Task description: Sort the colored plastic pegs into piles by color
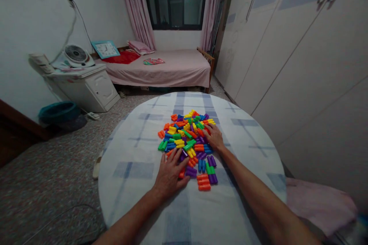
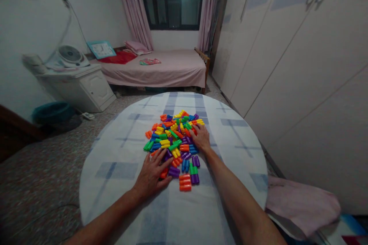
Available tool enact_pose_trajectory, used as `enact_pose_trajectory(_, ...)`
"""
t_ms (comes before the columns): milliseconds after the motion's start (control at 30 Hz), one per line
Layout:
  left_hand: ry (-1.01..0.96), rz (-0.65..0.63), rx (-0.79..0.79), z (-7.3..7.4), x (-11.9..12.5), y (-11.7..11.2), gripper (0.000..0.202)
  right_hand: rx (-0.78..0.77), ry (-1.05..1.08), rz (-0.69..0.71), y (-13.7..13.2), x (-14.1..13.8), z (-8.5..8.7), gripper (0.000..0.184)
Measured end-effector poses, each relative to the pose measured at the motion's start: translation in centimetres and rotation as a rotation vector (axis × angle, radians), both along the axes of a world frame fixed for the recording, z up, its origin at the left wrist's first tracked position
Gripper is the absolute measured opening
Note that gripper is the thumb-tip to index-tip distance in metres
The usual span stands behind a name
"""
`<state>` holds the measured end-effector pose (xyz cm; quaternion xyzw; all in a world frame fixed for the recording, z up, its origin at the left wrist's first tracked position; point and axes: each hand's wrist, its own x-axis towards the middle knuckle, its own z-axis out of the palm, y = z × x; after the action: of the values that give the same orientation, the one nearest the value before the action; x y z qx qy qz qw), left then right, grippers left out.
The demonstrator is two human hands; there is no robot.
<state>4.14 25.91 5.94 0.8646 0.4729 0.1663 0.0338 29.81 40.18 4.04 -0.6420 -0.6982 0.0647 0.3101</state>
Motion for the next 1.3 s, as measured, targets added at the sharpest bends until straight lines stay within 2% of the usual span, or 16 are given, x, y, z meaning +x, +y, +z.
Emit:
enact_pose_trajectory(167, 0.003, 0.081, 0.06, 0.1, -1.8, 2.0, 0.049, -0.002, 0.009, -0.015, -2.5, -5.7, -0.4, 0.047)
enact_pose_trajectory(333, 0.04, 0.217, 0.078, 0.3, -4.2, 4.9, 0.04, -0.045, 0.026, -0.012, -2.3, -10.2, 0.6, 0.047)
enact_pose_trajectory(433, 0.033, 0.27, 0.053, 1.0, -5.2, 5.5, 0.041, -0.118, 0.058, 0.024, -3.0, -9.7, 2.0, 0.052)
enact_pose_trajectory(533, 0.011, 0.287, 0.071, 2.0, -5.4, 3.7, 0.043, -0.101, 0.051, 0.114, -7.2, -6.3, 2.8, 0.061)
enact_pose_trajectory(600, 0.008, 0.209, 0.116, 2.3, -5.0, 1.3, 0.045, -0.082, 0.0, 0.271, -11.6, -3.8, 2.6, 0.073)
enact_pose_trajectory(667, 0.036, -0.01, 0.111, 2.0, -4.2, -1.2, 0.054, -0.109, -0.097, 0.416, -15.9, -2.2, 2.0, 0.09)
enact_pose_trajectory(733, 0.076, -0.218, 0.066, 1.2, -3.2, -2.9, 0.068, -0.135, -0.193, 0.501, -18.7, -2.0, 1.3, 0.098)
enact_pose_trajectory(767, 0.089, -0.259, 0.046, 0.7, -2.7, -3.2, 0.071, -0.133, -0.228, 0.51, -19.3, -2.5, 1.0, 0.097)
enact_pose_trajectory(800, 0.099, -0.258, 0.032, 0.2, -2.4, -3.2, 0.071, -0.124, -0.252, 0.503, -19.2, -3.1, 0.8, 0.094)
enact_pose_trajectory(867, 0.108, -0.166, 0.033, -0.4, -2.0, -2.0, 0.064, -0.087, -0.278, 0.465, -17.5, -4.9, 0.6, 0.083)
enact_pose_trajectory(967, 0.105, 0.003, 0.071, -0.3, -2.5, 1.5, 0.055, -0.027, -0.298, 0.424, -12.9, -7.5, 0.9, 0.071)
enact_pose_trajectory(1100, 0.095, 0.107, 0.116, 0.4, -3.8, 6.3, 0.06, 0.024, -0.317, 0.393, -6.5, -9.7, 1.0, 0.065)
enact_pose_trajectory(1200, 0.086, 0.145, 0.119, 0.4, -4.3, 9.3, 0.061, 0.031, -0.328, 0.374, -3.0, -10.1, 1.1, 0.062)
enact_pose_trajectory(1300, 0.079, 0.194, 0.11, 0.6, -4.5, 11.4, 0.058, 0.066, -0.333, 0.414, -0.2, -8.7, 1.8, 0.058)
